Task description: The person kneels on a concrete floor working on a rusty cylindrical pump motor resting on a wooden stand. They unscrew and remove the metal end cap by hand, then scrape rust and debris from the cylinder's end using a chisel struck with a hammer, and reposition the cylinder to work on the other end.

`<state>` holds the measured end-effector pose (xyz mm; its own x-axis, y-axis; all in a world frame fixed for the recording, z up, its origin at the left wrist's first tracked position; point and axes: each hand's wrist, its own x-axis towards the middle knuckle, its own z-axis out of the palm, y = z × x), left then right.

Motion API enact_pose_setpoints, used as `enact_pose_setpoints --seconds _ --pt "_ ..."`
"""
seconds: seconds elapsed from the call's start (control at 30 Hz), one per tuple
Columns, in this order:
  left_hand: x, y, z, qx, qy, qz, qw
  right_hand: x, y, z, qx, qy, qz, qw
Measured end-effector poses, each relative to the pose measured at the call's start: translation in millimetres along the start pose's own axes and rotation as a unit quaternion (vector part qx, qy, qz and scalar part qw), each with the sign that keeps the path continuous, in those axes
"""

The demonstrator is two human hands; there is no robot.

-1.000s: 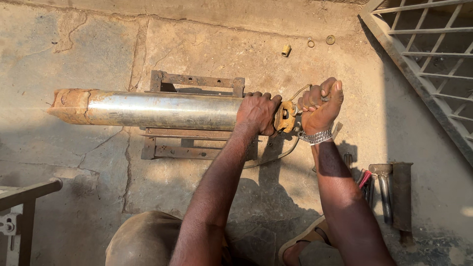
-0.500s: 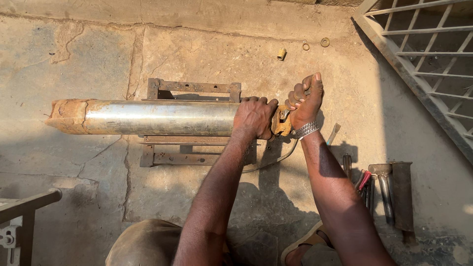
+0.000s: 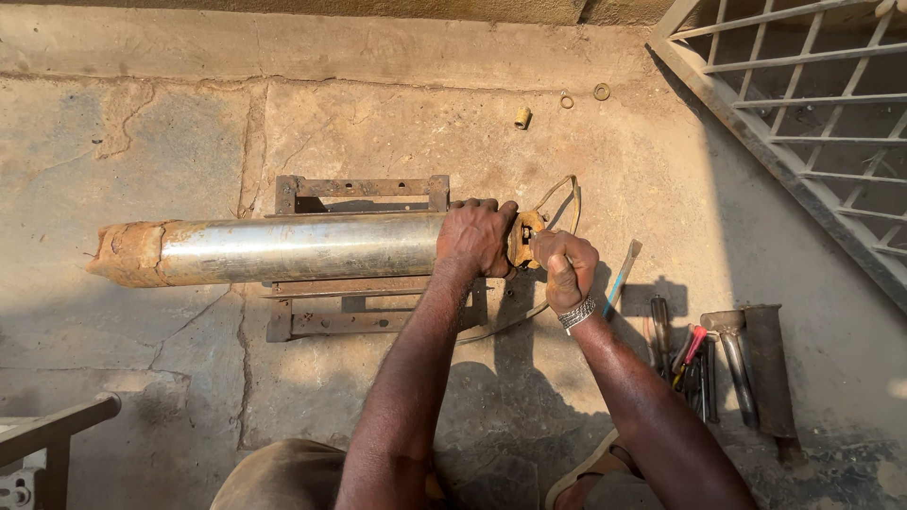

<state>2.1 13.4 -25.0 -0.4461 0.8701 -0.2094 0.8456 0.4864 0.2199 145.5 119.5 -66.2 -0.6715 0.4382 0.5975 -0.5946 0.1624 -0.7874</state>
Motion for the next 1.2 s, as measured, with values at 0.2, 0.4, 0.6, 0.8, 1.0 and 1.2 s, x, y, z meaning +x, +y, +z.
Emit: enact_pose_setpoints --seconds 0.2,0.4,0.6,0.8,1.0,1.2 --pt "-4.6 1.2 -4.4 -0.009 -0.005 -0.004 1.000 67.3 25.3 -7.0 0.125 0.185 0.228 0.948" --pt "-2.2 0.0 -3.1 0.001 -0.009 -0.006 1.000 67.1 53.8 7.3 0.041 0.131 0.279 0.950" --pt "-1.7 -0.3 0.0 -0.001 -0.012 -0.002 1.000 -7.4 12.5 14.8 -0.142 -0.084 -0.065 0.984" --pt "-4.5 2.1 -3.8 -0.005 -0.024 -0.006 1.000 32.3 7.5 -2.9 0.155 0.117 0.077 0.978" --pt "-4.6 -0.1 -4.7 -0.006 -0.012 -0.001 1.000 83.3 46.5 -3.2 0.095 0.162 0.313 0.931" --pt "-4.6 -0.3 -0.3 -0.016 0.007 0.007 1.000 10.4 35.0 8.5 0.020 0.085 0.083 0.993"
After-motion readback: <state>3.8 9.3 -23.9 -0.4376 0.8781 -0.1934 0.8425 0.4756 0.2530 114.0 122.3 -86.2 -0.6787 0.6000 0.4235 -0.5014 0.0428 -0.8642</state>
